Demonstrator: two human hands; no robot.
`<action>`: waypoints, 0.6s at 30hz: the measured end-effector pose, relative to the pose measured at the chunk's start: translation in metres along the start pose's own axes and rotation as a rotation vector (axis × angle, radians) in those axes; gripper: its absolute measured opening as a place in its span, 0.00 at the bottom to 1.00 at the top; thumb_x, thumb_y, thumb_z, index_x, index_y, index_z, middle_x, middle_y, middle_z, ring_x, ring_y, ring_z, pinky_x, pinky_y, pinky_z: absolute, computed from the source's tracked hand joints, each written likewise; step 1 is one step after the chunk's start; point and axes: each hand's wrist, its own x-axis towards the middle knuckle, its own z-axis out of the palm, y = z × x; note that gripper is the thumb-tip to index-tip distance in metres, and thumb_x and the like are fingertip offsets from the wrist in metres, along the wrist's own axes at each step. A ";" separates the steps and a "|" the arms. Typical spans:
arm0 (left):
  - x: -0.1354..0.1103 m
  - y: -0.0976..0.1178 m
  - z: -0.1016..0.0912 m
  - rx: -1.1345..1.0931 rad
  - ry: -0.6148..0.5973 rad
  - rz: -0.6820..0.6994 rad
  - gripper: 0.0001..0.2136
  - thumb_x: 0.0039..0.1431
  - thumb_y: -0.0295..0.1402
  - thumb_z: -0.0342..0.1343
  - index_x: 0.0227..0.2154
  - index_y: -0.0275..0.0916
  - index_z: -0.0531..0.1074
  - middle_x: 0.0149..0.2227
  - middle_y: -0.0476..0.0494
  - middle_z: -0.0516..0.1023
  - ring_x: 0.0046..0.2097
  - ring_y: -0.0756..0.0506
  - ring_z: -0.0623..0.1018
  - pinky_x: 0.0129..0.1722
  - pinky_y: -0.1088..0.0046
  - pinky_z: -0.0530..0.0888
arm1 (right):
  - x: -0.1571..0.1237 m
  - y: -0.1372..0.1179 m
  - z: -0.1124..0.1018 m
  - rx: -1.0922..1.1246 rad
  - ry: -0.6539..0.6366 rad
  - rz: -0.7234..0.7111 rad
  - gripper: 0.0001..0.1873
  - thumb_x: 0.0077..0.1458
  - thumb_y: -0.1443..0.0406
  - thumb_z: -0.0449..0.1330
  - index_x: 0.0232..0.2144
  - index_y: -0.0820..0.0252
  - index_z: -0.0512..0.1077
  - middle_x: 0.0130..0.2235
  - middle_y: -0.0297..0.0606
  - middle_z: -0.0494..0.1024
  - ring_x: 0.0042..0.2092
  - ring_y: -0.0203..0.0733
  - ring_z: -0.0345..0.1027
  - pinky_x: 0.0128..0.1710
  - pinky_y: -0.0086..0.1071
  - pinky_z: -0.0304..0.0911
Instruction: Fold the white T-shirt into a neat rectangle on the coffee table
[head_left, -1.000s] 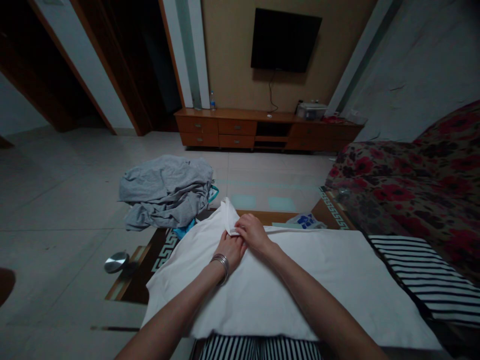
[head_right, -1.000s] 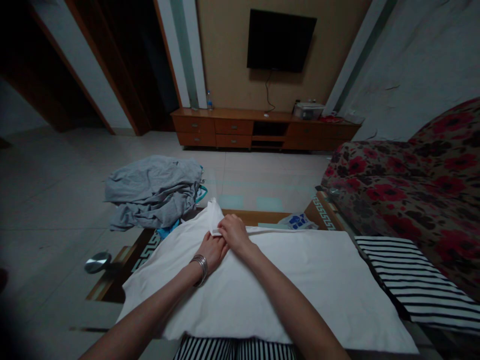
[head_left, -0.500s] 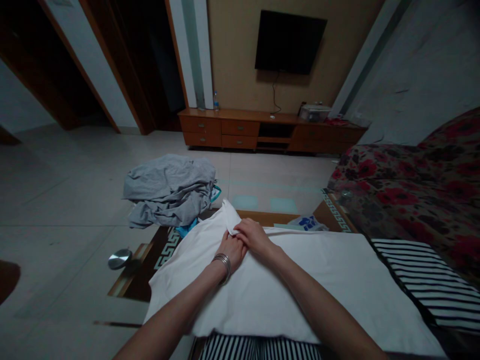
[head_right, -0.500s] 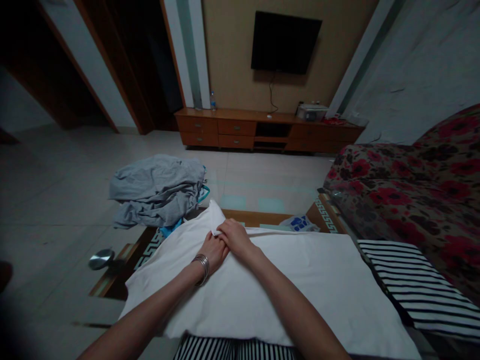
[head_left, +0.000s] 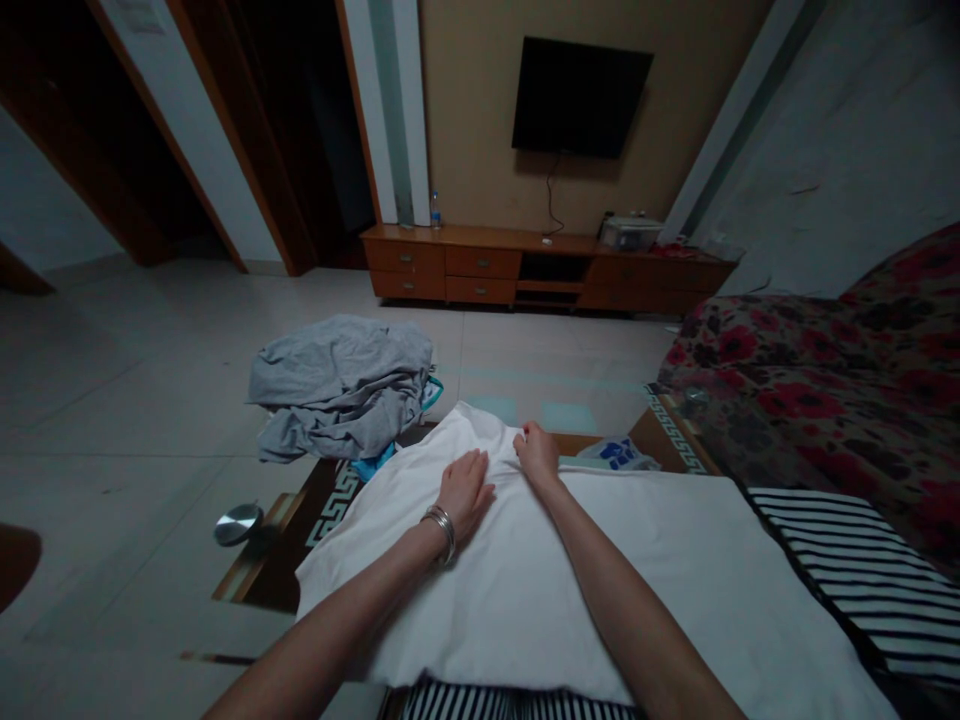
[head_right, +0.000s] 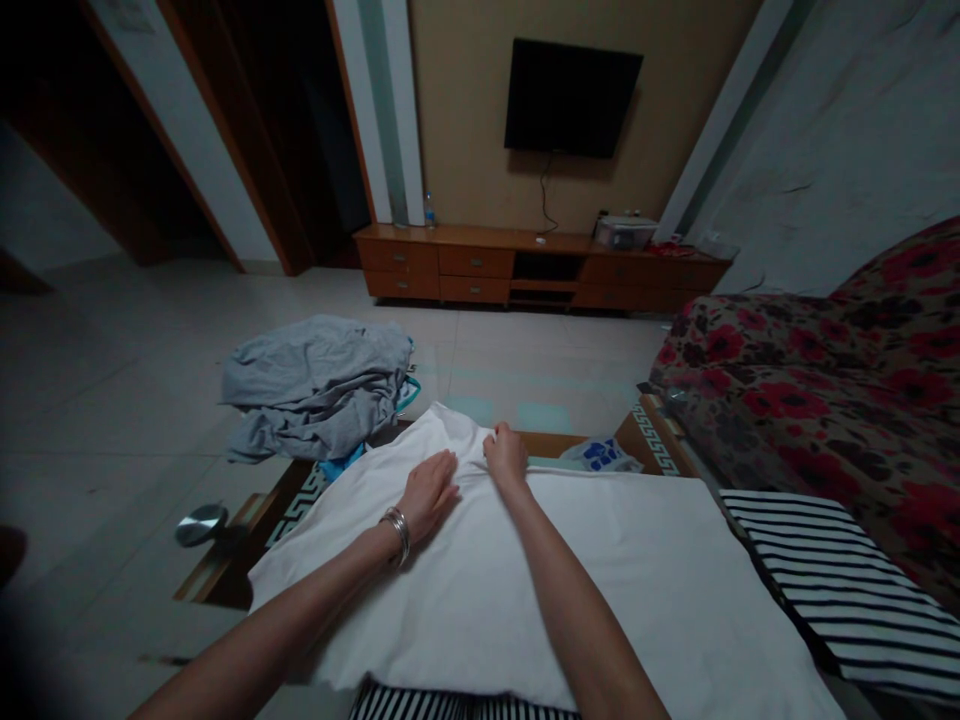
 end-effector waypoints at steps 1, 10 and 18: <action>0.010 -0.006 -0.004 -0.029 0.038 -0.063 0.20 0.61 0.33 0.46 0.56 0.36 0.60 0.57 0.35 0.65 0.59 0.42 0.63 0.58 0.61 0.60 | -0.001 0.000 0.001 -0.009 0.008 -0.005 0.13 0.53 0.63 0.53 0.39 0.61 0.72 0.33 0.42 0.77 0.34 0.40 0.69 0.31 0.28 0.54; 0.125 -0.065 -0.015 -0.015 0.127 -0.582 0.11 0.49 0.32 0.59 0.35 0.31 0.70 0.44 0.27 0.71 0.48 0.31 0.69 0.43 0.56 0.67 | 0.012 0.010 0.002 0.189 -0.090 0.006 0.09 0.49 0.65 0.55 0.32 0.60 0.73 0.29 0.37 0.76 0.30 0.36 0.65 0.27 0.26 0.51; 0.138 -0.085 -0.013 -0.106 0.203 -0.582 0.08 0.57 0.30 0.48 0.40 0.36 0.67 0.35 0.42 0.74 0.34 0.46 0.73 0.34 0.72 0.67 | 0.038 0.013 0.002 0.339 -0.180 -0.045 0.08 0.43 0.70 0.58 0.30 0.61 0.74 0.27 0.32 0.75 0.28 0.33 0.66 0.28 0.23 0.56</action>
